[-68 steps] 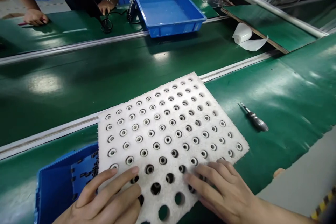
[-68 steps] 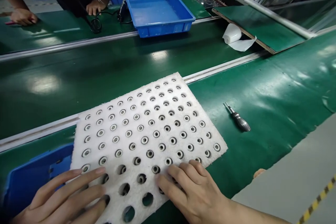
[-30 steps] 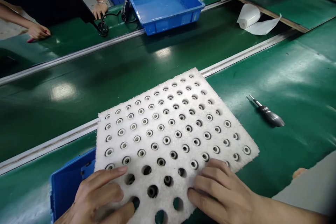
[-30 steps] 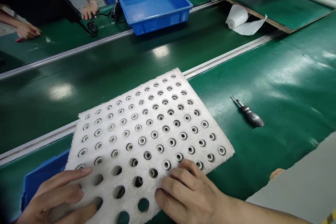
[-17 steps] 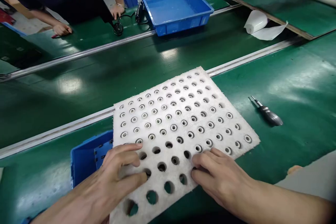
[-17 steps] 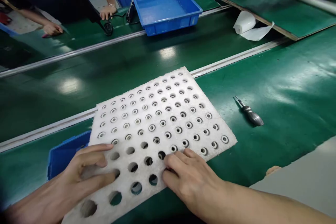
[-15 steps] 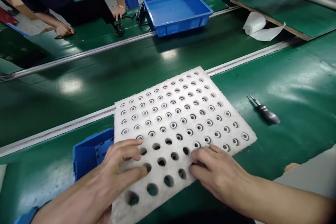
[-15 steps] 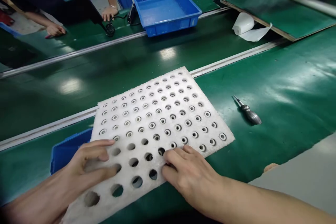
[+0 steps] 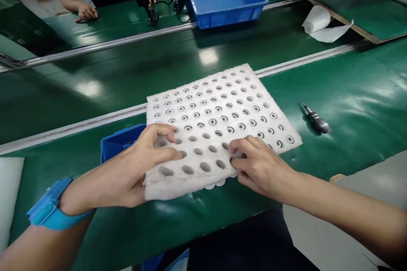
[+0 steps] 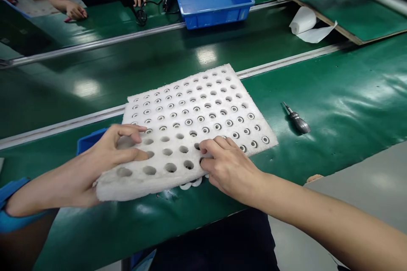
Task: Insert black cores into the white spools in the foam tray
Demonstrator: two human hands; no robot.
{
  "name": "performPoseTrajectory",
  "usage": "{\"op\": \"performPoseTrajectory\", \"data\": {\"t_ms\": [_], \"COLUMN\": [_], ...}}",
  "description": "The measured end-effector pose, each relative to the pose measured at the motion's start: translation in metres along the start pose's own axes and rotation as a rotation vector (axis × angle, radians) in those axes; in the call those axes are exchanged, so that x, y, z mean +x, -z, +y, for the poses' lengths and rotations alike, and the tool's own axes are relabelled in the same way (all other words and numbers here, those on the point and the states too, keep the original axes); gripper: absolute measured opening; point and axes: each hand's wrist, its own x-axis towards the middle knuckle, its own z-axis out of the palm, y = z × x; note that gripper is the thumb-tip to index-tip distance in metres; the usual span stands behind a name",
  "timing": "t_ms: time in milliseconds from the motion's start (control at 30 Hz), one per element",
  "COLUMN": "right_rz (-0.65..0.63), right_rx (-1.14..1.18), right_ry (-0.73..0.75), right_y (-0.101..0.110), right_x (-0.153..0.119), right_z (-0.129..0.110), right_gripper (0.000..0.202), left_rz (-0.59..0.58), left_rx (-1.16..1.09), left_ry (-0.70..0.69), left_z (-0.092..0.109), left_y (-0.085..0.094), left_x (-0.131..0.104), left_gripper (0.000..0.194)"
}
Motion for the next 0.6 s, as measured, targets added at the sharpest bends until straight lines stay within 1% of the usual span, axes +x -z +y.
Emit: {"op": "performPoseTrajectory", "data": {"t_ms": [100,267,333,367,400,433,467,500,533,567,600], "right_rz": [-0.011,0.041,0.056,0.066,0.080,0.098,0.120,0.140,0.156,0.163,0.168], "right_rx": [0.074,0.121,0.136,0.149,0.164,0.178,0.187,0.192,0.194,0.194,0.196], "right_ry": [-0.025,-0.076,-0.093,-0.106,-0.120,-0.136,-0.154,-0.169,-0.181,-0.189,-0.192], "right_y": [0.009,0.028,0.032,0.033,0.034,0.035,0.035,0.036,0.036,0.037,0.038], "right_x": [0.005,0.012,0.012,0.012,0.012,0.012,0.012,0.012,0.013,0.014,0.015], "right_z": [0.002,0.001,0.001,0.001,0.001,0.001,0.001,0.001,0.000,0.000,0.000], "right_gripper": [0.015,0.023,0.023,0.024,0.025,0.026,0.026,0.027,0.027,0.027,0.027], "left_rz": [0.012,0.167,0.236,0.287,0.379,0.495,0.633,0.872,0.999,1.055,1.018], "left_rx": [0.008,0.071,0.120,0.138,0.155,0.170,0.185,0.223,0.249,0.273,0.277], "left_ry": [-0.049,-0.010,0.018,0.047,0.087,0.134,0.195,0.229,0.263,0.253,0.228], "left_z": [-0.002,-0.002,0.002,0.005,0.010,0.015,0.022,0.029,0.036,0.044,0.050], "left_y": [0.004,0.014,0.010,0.003,-0.007,-0.021,-0.038,-0.057,-0.078,-0.097,-0.113], "left_x": [0.002,-0.002,-0.005,-0.007,-0.010,-0.014,-0.017,-0.021,-0.025,-0.027,-0.028], "left_gripper": [0.048,0.040,0.040,0.042,0.045,0.048,0.054,0.049,0.040,0.028,0.020]}}
